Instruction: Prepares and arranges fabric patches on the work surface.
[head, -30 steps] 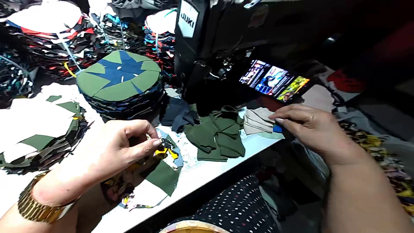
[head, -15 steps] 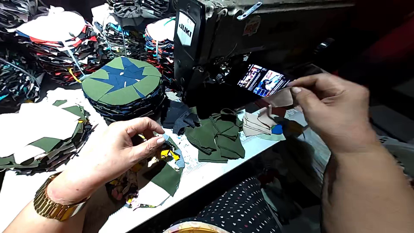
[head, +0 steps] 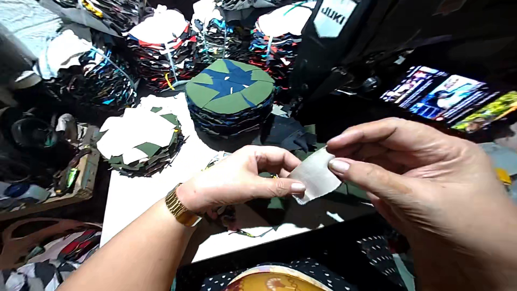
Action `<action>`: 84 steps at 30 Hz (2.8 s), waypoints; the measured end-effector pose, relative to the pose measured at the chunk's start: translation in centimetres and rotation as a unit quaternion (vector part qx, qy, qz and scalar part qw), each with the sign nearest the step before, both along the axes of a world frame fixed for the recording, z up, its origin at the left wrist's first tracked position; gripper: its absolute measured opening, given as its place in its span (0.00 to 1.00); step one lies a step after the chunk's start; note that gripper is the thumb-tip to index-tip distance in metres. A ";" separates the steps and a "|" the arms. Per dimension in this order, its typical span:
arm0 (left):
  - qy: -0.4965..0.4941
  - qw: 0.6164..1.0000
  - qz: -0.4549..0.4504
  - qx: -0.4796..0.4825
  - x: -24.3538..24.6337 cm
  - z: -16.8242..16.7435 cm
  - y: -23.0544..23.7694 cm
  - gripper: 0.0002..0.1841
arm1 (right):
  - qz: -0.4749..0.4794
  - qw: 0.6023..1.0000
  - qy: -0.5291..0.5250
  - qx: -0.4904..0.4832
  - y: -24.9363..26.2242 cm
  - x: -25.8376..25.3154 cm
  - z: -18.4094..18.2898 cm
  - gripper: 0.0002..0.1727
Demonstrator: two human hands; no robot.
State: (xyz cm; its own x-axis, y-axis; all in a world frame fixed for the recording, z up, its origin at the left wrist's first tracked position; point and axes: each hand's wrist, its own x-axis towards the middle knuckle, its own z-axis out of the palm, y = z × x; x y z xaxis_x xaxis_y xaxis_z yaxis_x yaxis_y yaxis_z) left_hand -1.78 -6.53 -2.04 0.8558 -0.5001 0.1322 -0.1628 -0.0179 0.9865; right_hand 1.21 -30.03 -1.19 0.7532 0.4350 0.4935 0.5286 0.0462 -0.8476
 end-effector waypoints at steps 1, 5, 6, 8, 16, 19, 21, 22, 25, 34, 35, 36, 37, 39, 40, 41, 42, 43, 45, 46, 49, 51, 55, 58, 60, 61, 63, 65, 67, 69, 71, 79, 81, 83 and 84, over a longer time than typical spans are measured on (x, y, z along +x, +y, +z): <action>-0.005 1.000 -0.002 0.006 0.2 0.0 0.2 0.06 | -0.014 1.000 0.005 0.000 0.2 -0.1 -0.5 0.16; -0.008 0.999 0.036 0.016 0.6 0.3 1.2 0.07 | -0.068 0.998 0.010 -0.016 0.3 -0.6 -2.0 0.18; -0.010 0.999 0.041 0.021 0.7 0.4 1.5 0.10 | -0.080 0.996 0.011 -0.025 0.5 -1.0 -2.3 0.18; -0.038 0.997 0.045 0.054 0.9 0.4 1.9 0.14 | -0.104 0.994 0.015 -0.042 0.9 -2.0 -2.7 0.17; -0.110 0.969 0.011 0.219 1.1 0.2 2.9 0.19 | -0.133 0.982 -0.024 -0.131 2.2 -4.1 -6.1 0.12; -0.122 0.959 0.009 0.257 1.2 0.0 2.7 0.20 | -0.150 0.965 -0.092 -0.193 2.3 -4.1 -6.8 0.08; -0.116 0.946 0.016 0.301 1.1 -0.1 2.4 0.20 | -0.162 0.945 -0.140 -0.246 2.3 -3.9 -7.0 0.05; -0.114 0.937 0.019 0.329 1.1 -0.1 2.3 0.20 | -0.165 0.937 -0.160 -0.265 2.4 -3.8 -7.0 0.05; -0.131 0.910 0.038 0.392 1.1 -0.2 2.1 0.22 | -0.170 0.927 -0.181 -0.282 2.1 -3.6 -6.6 0.06; -0.179 0.901 0.060 0.389 1.1 -0.1 2.5 0.17 | -0.086 0.934 -0.232 -0.256 1.8 -2.9 -6.6 0.12; -0.172 0.893 0.052 0.413 1.1 0.0 2.3 0.17 | -0.079 0.928 -0.239 -0.273 1.8 -2.8 -6.8 0.13; -0.166 0.881 0.047 0.442 1.0 0.1 2.2 0.16 | -0.076 0.924 -0.243 -0.285 1.8 -2.7 -6.8 0.14; -0.165 0.872 0.047 0.459 0.9 0.2 2.1 0.16 | -0.072 0.923 -0.241 -0.291 1.7 -2.6 -6.7 0.14; -0.173 0.874 0.059 0.450 0.8 0.1 2.2 0.16 | -0.062 0.934 -0.218 -0.276 1.3 -2.3 -6.3 0.14; -0.174 0.883 0.068 0.431 0.9 0.1 2.4 0.16 | -0.059 0.944 -0.198 -0.258 1.1 -2.1 -6.0 0.13; -0.171 0.898 0.081 0.397 1.1 0.0 2.5 0.15 | -0.065 0.952 -0.181 -0.238 0.8 -1.9 -5.6 0.11; -0.159 0.919 0.092 0.349 1.2 0.0 2.6 0.14 | -0.073 0.957 -0.171 -0.222 0.6 -1.8 -5.2 0.11; -0.133 0.941 0.101 0.296 1.2 0.0 2.6 0.12 | -0.087 0.960 -0.164 -0.211 0.4 -1.7 -4.7 0.11; -0.021 0.978 0.111 0.175 1.0 0.6 2.4 0.12 | -0.109 0.966 -0.146 -0.184 -0.1 -1.5 -4.2 0.11; 0.047 0.986 0.115 0.108 0.8 1.0 2.2 0.15 | -0.116 0.970 -0.131 -0.170 -0.2 -1.4 -4.1 0.10; 0.152 0.982 0.115 -0.011 0.5 1.6 1.5 0.28 | -0.109 0.984 -0.059 -0.131 0.0 -1.6 -4.1 0.10; 0.126 0.986 0.106 -0.024 0.4 1.0 1.1 0.33 | -0.084 0.991 -0.001 -0.101 0.5 -1.9 -4.2 0.11; 0.050 0.995 0.090 0.003 0.4 0.2 0.6 0.40 | -0.055 0.994 0.088 -0.038 1.6 -1.9 -4.4 0.14; -0.024 0.996 0.079 0.020 0.4 0.3 0.2 0.44 | -0.038 0.985 0.166 0.002 2.1 -1.8 -4.2 0.14; -0.066 0.995 0.066 0.034 0.0 0.6 -0.1 0.46 | -0.047 0.973 0.224 0.019 2.5 -1.9 -4.0 0.14; -0.087 0.994 0.061 0.038 -0.3 0.7 -0.2 0.46 | -0.042 0.964 0.260 0.036 2.6 -2.0 -3.9 0.16; -0.125 0.990 0.047 0.043 -0.4 0.6 -0.5 0.46 | -0.015 0.941 0.330 0.074 2.8 -2.1 -3.7 0.19; -0.144 0.987 0.039 0.053 -0.4 0.6 -0.7 0.48 | 0.015 0.920 0.378 0.105 3.0 -2.2 -3.5 0.20; -0.170 0.983 0.034 0.067 -0.3 0.5 -0.8 0.48 | 0.023 0.917 0.382 0.109 3.1 -2.3 -3.6 0.19; -0.192 0.979 0.023 0.063 -0.3 0.4 -0.8 0.50 | -0.005 0.925 0.362 0.111 3.1 -2.3 -3.7 0.17; -0.173 0.984 0.014 0.038 -0.3 0.5 -0.8 0.52 | -0.045 0.942 0.318 0.094 3.0 -2.2 -3.7 0.17; 0.048 0.993 0.044 -0.103 0.4 0.3 0.2 0.37 | -0.051 0.983 0.168 0.053 1.7 -1.1 -3.4 0.23; 0.138 0.983 0.060 -0.108 0.3 0.4 0.1 0.24 | -0.033 0.986 0.155 0.050 1.5 -1.0 -3.2 0.26; 0.196 0.975 0.058 -0.091 0.1 0.4 -0.1 0.19 | -0.012 0.991 0.131 0.037 1.4 -0.8 -2.9 0.28; 0.207 0.974 0.045 -0.082 0.0 0.3 -0.1 0.18 | -0.004 0.993 0.111 0.025 1.3 -0.8 -2.8 0.29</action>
State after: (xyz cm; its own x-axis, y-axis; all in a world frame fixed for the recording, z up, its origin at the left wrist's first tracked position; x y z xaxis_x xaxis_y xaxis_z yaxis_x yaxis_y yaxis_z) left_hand -1.76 -6.61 -1.71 0.8920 -0.4225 -0.1609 0.2440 0.1502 0.9581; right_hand 0.44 -28.71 -4.03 0.8496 0.4072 0.3352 0.3291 0.0873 -0.9402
